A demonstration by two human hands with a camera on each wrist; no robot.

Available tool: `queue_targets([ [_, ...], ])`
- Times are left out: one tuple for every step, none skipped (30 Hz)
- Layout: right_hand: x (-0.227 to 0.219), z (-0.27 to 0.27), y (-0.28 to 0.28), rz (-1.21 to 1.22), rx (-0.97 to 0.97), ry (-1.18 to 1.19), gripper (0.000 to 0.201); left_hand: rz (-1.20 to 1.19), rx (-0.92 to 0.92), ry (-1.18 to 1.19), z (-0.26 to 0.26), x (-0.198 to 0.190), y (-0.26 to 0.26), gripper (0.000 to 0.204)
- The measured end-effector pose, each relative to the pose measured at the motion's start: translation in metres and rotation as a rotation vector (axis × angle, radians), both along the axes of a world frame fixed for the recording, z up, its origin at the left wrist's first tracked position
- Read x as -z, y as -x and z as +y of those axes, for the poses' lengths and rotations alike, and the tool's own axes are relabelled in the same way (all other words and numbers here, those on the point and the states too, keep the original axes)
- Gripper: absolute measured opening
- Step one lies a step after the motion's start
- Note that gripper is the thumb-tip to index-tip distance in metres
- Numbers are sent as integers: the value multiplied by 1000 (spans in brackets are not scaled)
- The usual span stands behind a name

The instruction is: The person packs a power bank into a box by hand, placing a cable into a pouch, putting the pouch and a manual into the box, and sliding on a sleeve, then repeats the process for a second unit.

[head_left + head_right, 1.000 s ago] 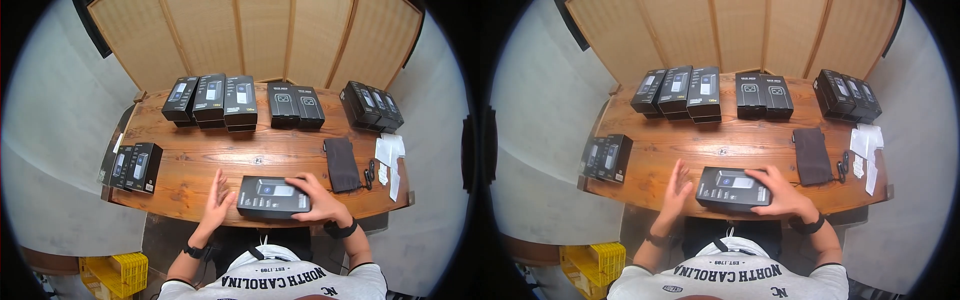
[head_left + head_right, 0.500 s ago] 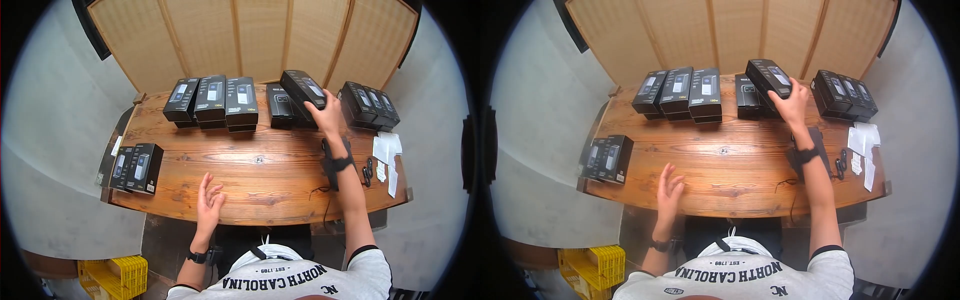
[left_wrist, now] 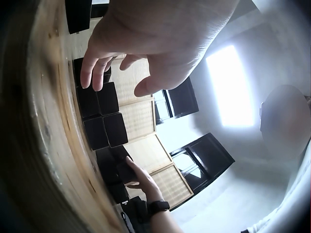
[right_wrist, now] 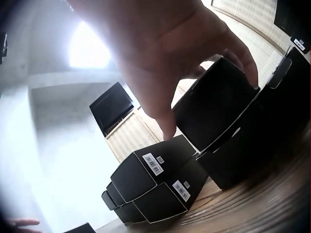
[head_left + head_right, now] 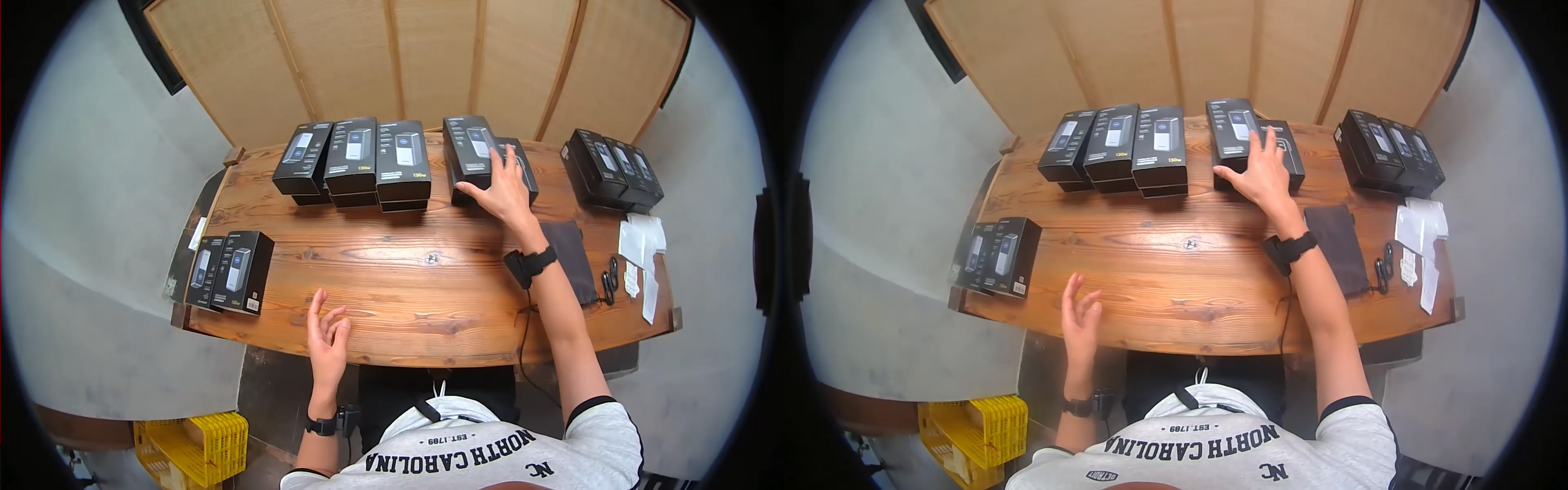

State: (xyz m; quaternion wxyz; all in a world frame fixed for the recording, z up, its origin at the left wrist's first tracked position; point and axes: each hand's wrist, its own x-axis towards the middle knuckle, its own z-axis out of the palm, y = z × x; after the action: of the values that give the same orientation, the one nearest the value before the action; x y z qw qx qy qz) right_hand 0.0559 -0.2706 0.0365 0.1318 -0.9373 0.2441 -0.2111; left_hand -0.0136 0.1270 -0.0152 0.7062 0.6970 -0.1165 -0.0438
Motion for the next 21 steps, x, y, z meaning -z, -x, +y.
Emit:
queue_targets([
  [6, -1, -1, -43, -34, 40, 104, -1, -6, -5, -1, 1, -1, 68],
  [11, -2, 0, -86, -67, 80, 101, 5, 10, -12, -3, 0, -1, 68],
  [14, -3, 1, -80, -51, 72, 101, 3, 16, -10, -5, -1, -1, 67],
  [18, -4, 1, -104, -75, 33, 96, 1, 22, -10, -7, -3, -2, 67],
  [23, -5, 3, -127, -101, -8, 92, 7, 37, -20, -8, -6, -3, 67],
  [29, -4, 6, -176, -106, 13, 91, -26, 16, -43, -8, -8, -3, 66],
  [36, -5, 12, -164, -93, 0, 91, -55, -6, -66, -8, -9, -3, 65],
  [41, -7, 18, -194, -128, -12, 92, -41, 3, -78, -4, -10, -4, 65],
  [44, -8, 24, -225, -165, -22, 94, -96, -43, -143, 3, -10, -10, 65],
  [46, -9, 34, -247, -215, -40, 94, -150, -90, -207, 12, -10, -15, 64],
  [50, -13, 44, -237, -215, -47, 94, -78, -142, -194, 22, -8, -19, 62],
  [53, -17, 53, -244, -240, -38, 92, -172, -181, -239, 32, -6, -25, 62],
  [56, -21, 62, -252, -271, -29, 90, -266, -226, -283, 40, -6, -30, 62],
  [47, -19, 76, -196, -269, -98, 86, -325, -271, -381, 48, -11, -33, 60],
  [45, -21, 89, -144, -274, -209, 82, -374, -321, -406, 59, -8, -39, 58],
  [43, -20, 102, -111, -277, -188, 78, -380, -364, -490, 66, -15, -41, 58],
  [40, -18, 114, -78, -282, -164, 75, -385, -409, -572, 73, -22, -44, 58],
  [33, -13, 124, -71, -303, -169, 75, -482, -438, -647, 84, -19, -52, 58],
  [26, -8, 134, -61, -318, -325, 71, -552, -452, -771, 93, -25, -58, 59],
  [24, -5, 142, -50, -326, -478, 67, -576, -486, -849, 102, -26, -65, 60],
  [29, -4, 149, -42, -337, -480, 67, -600, -516, -926, 112, -24, -75, 62],
])
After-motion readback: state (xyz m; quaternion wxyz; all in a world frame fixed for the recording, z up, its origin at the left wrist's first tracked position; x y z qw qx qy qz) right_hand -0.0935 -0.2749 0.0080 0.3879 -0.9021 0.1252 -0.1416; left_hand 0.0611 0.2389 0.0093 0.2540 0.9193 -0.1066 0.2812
